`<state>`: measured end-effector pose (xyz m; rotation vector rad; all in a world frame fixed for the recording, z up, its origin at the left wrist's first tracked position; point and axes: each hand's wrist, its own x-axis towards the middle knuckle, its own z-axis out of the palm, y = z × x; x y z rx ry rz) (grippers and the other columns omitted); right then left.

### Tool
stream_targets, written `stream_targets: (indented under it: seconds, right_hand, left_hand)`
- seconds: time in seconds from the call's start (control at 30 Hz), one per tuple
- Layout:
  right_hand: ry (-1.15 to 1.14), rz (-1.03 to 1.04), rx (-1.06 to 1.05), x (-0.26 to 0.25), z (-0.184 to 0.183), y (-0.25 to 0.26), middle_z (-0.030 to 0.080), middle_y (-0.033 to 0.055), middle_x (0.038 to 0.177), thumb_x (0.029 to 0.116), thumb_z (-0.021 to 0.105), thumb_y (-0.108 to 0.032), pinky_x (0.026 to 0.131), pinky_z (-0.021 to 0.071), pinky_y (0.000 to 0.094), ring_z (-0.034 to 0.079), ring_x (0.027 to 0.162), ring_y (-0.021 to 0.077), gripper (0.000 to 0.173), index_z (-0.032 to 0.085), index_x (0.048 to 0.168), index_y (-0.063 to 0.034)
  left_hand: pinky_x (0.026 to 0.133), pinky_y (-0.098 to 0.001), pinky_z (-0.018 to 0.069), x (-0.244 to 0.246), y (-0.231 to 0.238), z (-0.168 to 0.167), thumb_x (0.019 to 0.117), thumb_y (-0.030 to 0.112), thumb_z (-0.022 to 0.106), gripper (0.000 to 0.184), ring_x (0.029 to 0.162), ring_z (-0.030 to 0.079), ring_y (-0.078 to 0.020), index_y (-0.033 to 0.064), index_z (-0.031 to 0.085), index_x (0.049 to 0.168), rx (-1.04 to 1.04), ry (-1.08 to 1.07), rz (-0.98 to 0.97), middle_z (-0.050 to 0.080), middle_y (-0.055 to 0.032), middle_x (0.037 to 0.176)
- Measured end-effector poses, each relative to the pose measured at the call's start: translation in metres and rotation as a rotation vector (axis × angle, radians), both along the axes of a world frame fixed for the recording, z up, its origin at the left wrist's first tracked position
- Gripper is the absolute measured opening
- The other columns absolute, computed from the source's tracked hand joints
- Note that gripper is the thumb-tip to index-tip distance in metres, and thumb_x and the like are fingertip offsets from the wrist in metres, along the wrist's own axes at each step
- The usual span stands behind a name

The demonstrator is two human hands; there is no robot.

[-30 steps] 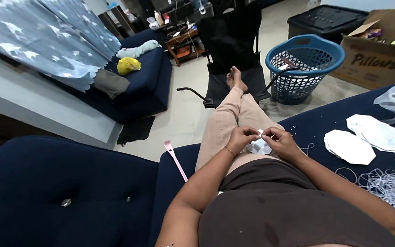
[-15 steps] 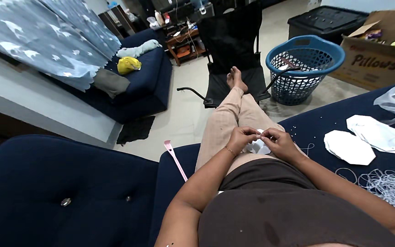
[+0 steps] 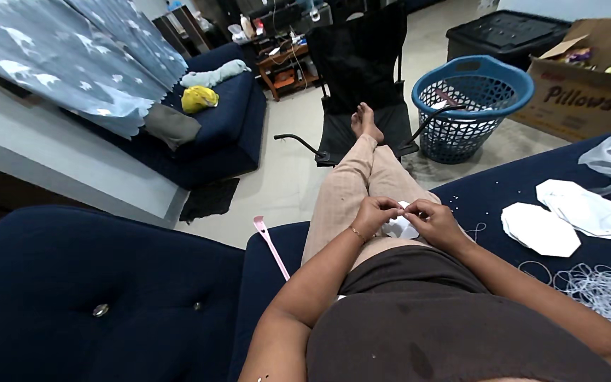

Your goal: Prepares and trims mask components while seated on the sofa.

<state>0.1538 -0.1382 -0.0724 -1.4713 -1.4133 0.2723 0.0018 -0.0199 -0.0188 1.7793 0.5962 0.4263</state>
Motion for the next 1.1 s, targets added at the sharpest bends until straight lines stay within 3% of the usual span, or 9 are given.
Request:
stream_targets:
  seconds: [0.1, 0.17, 0.23, 0.4, 0.63, 0.73, 0.83, 0.97, 1.1]
  right_hand:
    - [-0.204, 0.027, 0.075, 0.008, 0.009, -0.001, 0.072, 0.0168, 0.101, 0.096, 0.063, -0.009, 0.078, 0.0591, 0.0419, 0.07, 0.088, 0.0277, 0.018, 0.073, 0.108, 0.0004]
    - [-0.392, 0.112, 0.155, 0.015, 0.019, 0.001, 0.072, 0.0172, 0.108, 0.0963, 0.06, -0.007, 0.086, 0.0581, 0.0488, 0.07, 0.098, 0.0332, 0.024, 0.075, 0.115, -0.005]
    - [-0.555, 0.22, 0.204, 0.02, 0.029, 0.003, 0.072, 0.0158, 0.106, 0.0949, 0.058, 0.0, 0.084, 0.0574, 0.0514, 0.069, 0.097, 0.035, 0.029, 0.076, 0.114, -0.0103]
    - [-0.826, 0.388, 0.214, 0.029, 0.046, 0.009, 0.072, 0.0151, 0.098, 0.0896, 0.059, 0.009, 0.08, 0.057, 0.0489, 0.069, 0.092, 0.0348, 0.022, 0.075, 0.098, -0.0039]
    - [-0.957, 0.409, 0.244, 0.029, 0.046, 0.01, 0.07, 0.0145, 0.091, 0.0887, 0.059, 0.005, 0.072, 0.0542, 0.0463, 0.068, 0.086, 0.0336, 0.014, 0.07, 0.095, -0.0012]
    - [-0.837, 0.363, 0.268, 0.03, 0.04, 0.008, 0.07, 0.0152, 0.091, 0.0904, 0.057, 0.0, 0.071, 0.0562, 0.046, 0.068, 0.085, 0.0337, 0.015, 0.071, 0.095, -0.0012]
    - [-0.562, 0.273, 0.235, 0.026, 0.027, 0.005, 0.072, 0.0156, 0.094, 0.0951, 0.057, -0.007, 0.076, 0.0592, 0.0415, 0.07, 0.087, 0.0292, 0.016, 0.072, 0.094, -0.0007]
    - [-0.034, 0.137, 0.0, 0.017, 0.016, 0.002, 0.069, 0.0137, 0.092, 0.0977, 0.056, -0.009, 0.066, 0.0594, 0.0313, 0.068, 0.073, 0.0157, 0.018, 0.068, 0.1, 0.0033]
    - [0.311, 0.072, -0.2, 0.014, 0.01, 0.001, 0.067, 0.0101, 0.092, 0.1012, 0.053, -0.01, 0.065, 0.0628, 0.0328, 0.069, 0.068, 0.0138, 0.017, 0.062, 0.106, 0.0036]
  left_hand:
    - [0.075, -0.0242, 0.0546, 0.0, 0.0, 0.003, 0.0953, 0.004, 0.067, 0.013, 0.077, 0.064, -0.0059, -0.0071, 0.071, 0.099, 0.097, 0.084, -0.054, 0.071, -0.0076, 0.088]
    - [0.08, -0.0253, 0.056, 0.0, 0.0, 0.004, 0.0956, 0.003, 0.065, 0.014, 0.08, 0.066, -0.0068, -0.0088, 0.07, 0.1, 0.116, 0.12, -0.086, 0.071, -0.0097, 0.091]
    - [0.079, -0.0242, 0.056, 0.001, -0.002, 0.005, 0.0949, 0.001, 0.064, 0.012, 0.078, 0.065, -0.0055, -0.0091, 0.07, 0.099, 0.123, 0.135, -0.101, 0.071, -0.009, 0.089]
    - [0.078, -0.0244, 0.0565, 0.001, -0.003, 0.006, 0.0939, -0.001, 0.065, 0.011, 0.077, 0.066, -0.0059, -0.0092, 0.07, 0.099, 0.14, 0.164, -0.153, 0.072, -0.0092, 0.088]
    - [0.078, -0.0242, 0.056, 0.001, -0.004, 0.005, 0.0947, -0.001, 0.064, 0.011, 0.077, 0.065, -0.0055, -0.0095, 0.069, 0.099, 0.154, 0.173, -0.186, 0.071, -0.0095, 0.088]
    - [0.077, -0.0229, 0.0559, 0.001, -0.003, 0.004, 0.0943, 0.001, 0.066, 0.011, 0.076, 0.065, -0.0037, -0.0083, 0.07, 0.098, 0.139, 0.123, -0.182, 0.071, -0.0072, 0.085]
    - [0.075, -0.0224, 0.0552, 0.002, -0.001, 0.0, 0.0941, 0.003, 0.066, 0.011, 0.074, 0.063, -0.0031, -0.0072, 0.069, 0.095, 0.128, 0.094, -0.19, 0.069, -0.0051, 0.083]
    - [0.073, -0.0221, 0.0524, 0.001, 0.003, -0.006, 0.0929, 0.006, 0.068, 0.011, 0.073, 0.06, -0.0022, -0.0057, 0.069, 0.094, 0.111, 0.062, -0.192, 0.066, -0.0032, 0.081]
    - [0.078, -0.0263, 0.0532, 0.002, 0.006, -0.009, 0.094, 0.006, 0.067, 0.015, 0.082, 0.062, -0.0069, -0.0072, 0.068, 0.099, 0.094, 0.081, -0.106, 0.067, -0.0087, 0.093]
